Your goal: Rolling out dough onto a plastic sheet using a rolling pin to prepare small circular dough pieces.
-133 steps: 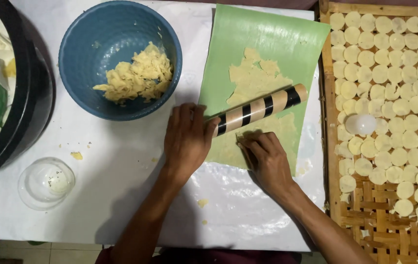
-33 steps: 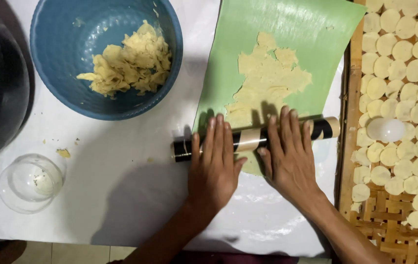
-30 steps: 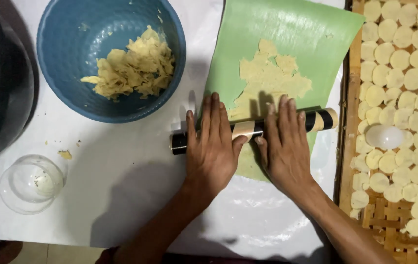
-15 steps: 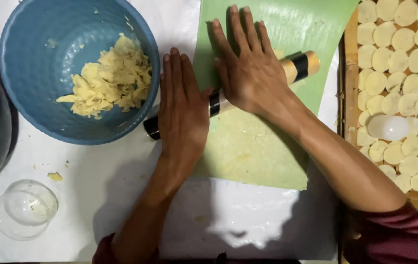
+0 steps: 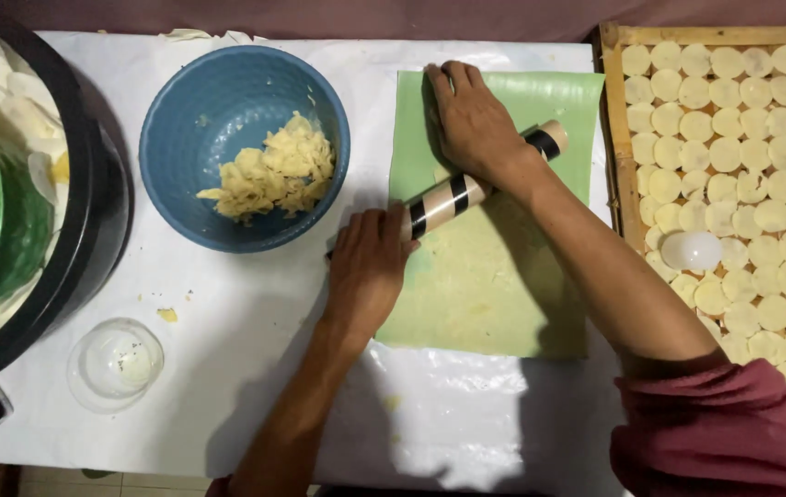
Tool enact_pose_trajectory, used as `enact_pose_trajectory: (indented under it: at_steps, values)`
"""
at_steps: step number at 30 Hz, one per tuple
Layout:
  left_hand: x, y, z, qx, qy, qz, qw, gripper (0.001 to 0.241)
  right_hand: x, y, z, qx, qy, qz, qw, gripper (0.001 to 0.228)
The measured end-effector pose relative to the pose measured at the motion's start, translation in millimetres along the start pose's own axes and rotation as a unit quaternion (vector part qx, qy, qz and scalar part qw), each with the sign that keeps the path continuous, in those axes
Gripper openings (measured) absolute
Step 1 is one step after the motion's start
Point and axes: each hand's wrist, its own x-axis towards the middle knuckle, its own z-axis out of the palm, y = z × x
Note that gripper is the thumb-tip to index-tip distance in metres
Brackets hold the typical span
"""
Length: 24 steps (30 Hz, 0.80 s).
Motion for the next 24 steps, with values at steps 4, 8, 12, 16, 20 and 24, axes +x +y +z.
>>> enact_pose_trajectory:
  at_steps: [4,8,12,16,20,24]
  values:
    - [-15,23,-16,0.008,0.02,0.019,1.0,0.052,-20,-13,-17,0.035,-0.022,-0.059,0.997,0.06]
    - [-30,37,-16,-0.006,0.027,-0.001,1.0,0.047,-46,-33,-44,0.099,-0.003,-0.023,0.995,0.052]
    - [-40,43,-29,0.001,0.025,-0.008,1.0,0.05,-89,-17,-45,0.085,0.209,-0.047,0.973,0.03]
    - [-58,47,-39,0.081,0.031,-0.015,0.996,0.047,-131,-7,-25,0.098,0.196,0.032,0.975,0.02]
    - [-84,43,-27,0.103,0.032,-0.057,0.992,0.045,-110,-53,-26,0.141,0.186,0.032,0.972,0.005]
    - [-92,47,-25,0.032,0.016,-0.122,0.992,0.054,-45,-135,-68,0.196,0.143,-0.104,0.965,0.052]
